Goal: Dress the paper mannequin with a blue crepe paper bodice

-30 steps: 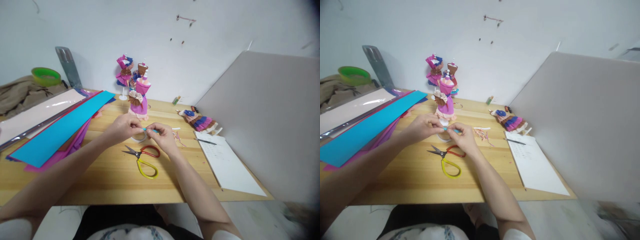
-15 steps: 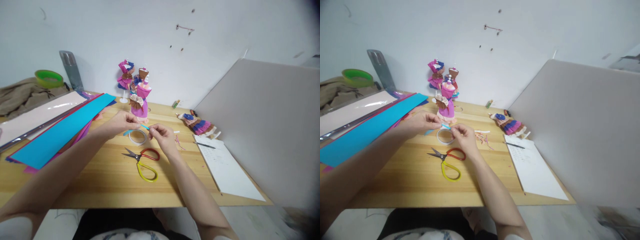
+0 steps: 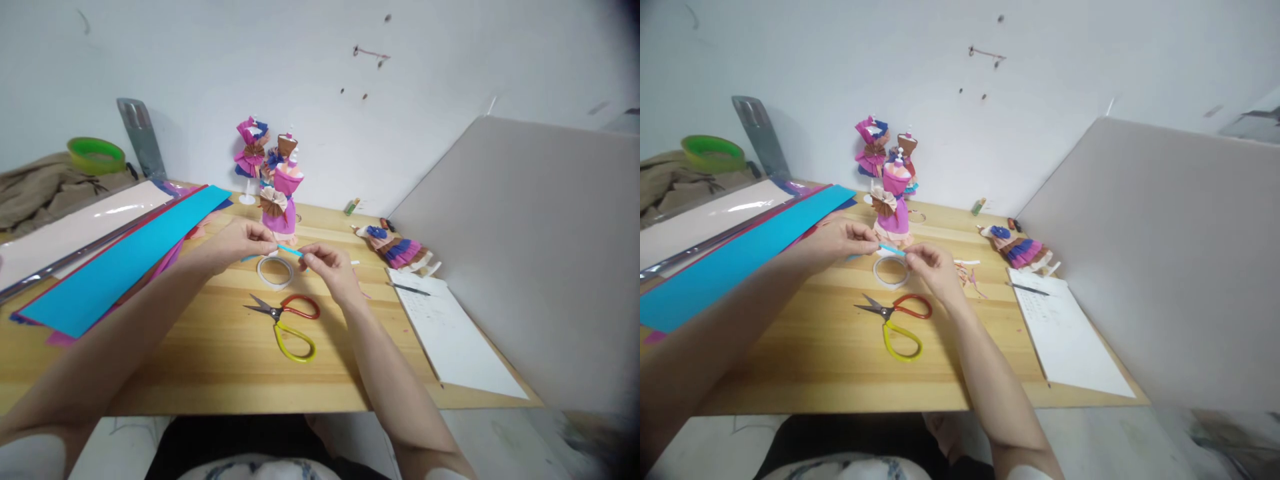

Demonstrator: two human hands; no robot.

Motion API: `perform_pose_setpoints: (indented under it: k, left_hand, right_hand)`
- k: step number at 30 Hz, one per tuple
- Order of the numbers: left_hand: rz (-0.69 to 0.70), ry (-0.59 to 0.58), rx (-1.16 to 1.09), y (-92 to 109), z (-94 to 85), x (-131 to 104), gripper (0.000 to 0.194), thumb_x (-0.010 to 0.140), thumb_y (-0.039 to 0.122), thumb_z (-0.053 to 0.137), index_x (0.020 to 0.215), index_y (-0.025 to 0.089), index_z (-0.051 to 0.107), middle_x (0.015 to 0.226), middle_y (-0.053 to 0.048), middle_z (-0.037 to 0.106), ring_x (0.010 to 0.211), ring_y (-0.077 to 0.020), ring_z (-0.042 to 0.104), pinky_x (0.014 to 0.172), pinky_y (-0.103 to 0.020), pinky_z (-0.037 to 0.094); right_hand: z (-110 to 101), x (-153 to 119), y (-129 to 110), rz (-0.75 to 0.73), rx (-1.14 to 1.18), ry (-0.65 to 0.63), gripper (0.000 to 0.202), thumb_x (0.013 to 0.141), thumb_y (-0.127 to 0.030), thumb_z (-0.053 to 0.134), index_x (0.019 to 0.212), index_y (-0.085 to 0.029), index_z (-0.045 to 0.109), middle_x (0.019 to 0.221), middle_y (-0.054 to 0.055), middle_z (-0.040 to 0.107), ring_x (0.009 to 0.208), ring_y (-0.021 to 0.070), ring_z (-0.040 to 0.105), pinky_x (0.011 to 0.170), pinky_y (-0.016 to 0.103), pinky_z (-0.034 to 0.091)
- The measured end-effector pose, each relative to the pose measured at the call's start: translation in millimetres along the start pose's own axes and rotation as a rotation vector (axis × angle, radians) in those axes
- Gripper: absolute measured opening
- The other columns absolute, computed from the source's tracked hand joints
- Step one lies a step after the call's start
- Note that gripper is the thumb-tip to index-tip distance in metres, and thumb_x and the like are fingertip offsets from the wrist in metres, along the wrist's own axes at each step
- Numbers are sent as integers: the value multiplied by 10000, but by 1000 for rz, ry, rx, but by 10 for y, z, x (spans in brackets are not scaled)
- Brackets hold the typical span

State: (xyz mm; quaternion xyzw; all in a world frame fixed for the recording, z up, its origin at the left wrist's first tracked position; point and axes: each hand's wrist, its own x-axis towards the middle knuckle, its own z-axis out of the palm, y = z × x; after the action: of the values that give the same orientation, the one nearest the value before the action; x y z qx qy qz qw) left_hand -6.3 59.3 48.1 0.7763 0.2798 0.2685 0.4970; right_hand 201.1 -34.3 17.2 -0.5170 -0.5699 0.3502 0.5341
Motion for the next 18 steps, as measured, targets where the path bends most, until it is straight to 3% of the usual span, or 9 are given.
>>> perform_pose_setpoints:
  k: [2,5,7,9,14,18]
  left_hand:
    - [7,23,43,20,-9,-4,188,710,351,713,733,166,726,737,-17,705,691,-137,599,617,-241,452]
    - [43,32,84,41,-12,-5,184,702,355,709,710,172,729,717,-12,705,688,-139,602,626,-243,462]
    - [82,22,107,47,-5,-5,191,715,356,695,708,169,732,709,-16,702,693,-144,606,630,-245,463]
    - [116,-5,131,55,5,-11,195,728,351,681,709,165,734,711,-22,700,702,-151,609,637,-248,463]
    - [188,-80,169,99,18,-48,177,735,323,678,706,160,743,711,-32,695,714,-166,613,653,-259,470]
    - [255,-126,164,137,3,-70,155,743,298,685,712,163,753,732,-46,707,758,-180,632,701,-273,491]
  right_hand:
    - [-66,-24,14,25,-187,-47,240,750,-405,650,777,-167,653,649,-1,644,586,135,576,601,275,467]
    - [-46,-200,39,58,-584,-307,139,780,-295,640,821,-169,684,670,1,636,602,133,562,606,263,435]
    - [42,-372,64,32,-769,-423,300,754,-235,685,1049,-185,691,880,51,688,751,171,616,707,293,470]
    - [142,-532,92,1,-916,-460,493,745,-181,690,1233,-175,624,1065,115,670,931,232,620,822,344,480]
    - [234,-739,110,5,-930,-505,650,799,-167,649,1423,-176,466,1247,156,588,1113,265,573,956,388,458]
    - [217,-780,71,66,-947,-505,627,786,-199,696,1385,-175,512,1215,157,589,1090,275,581,938,397,467]
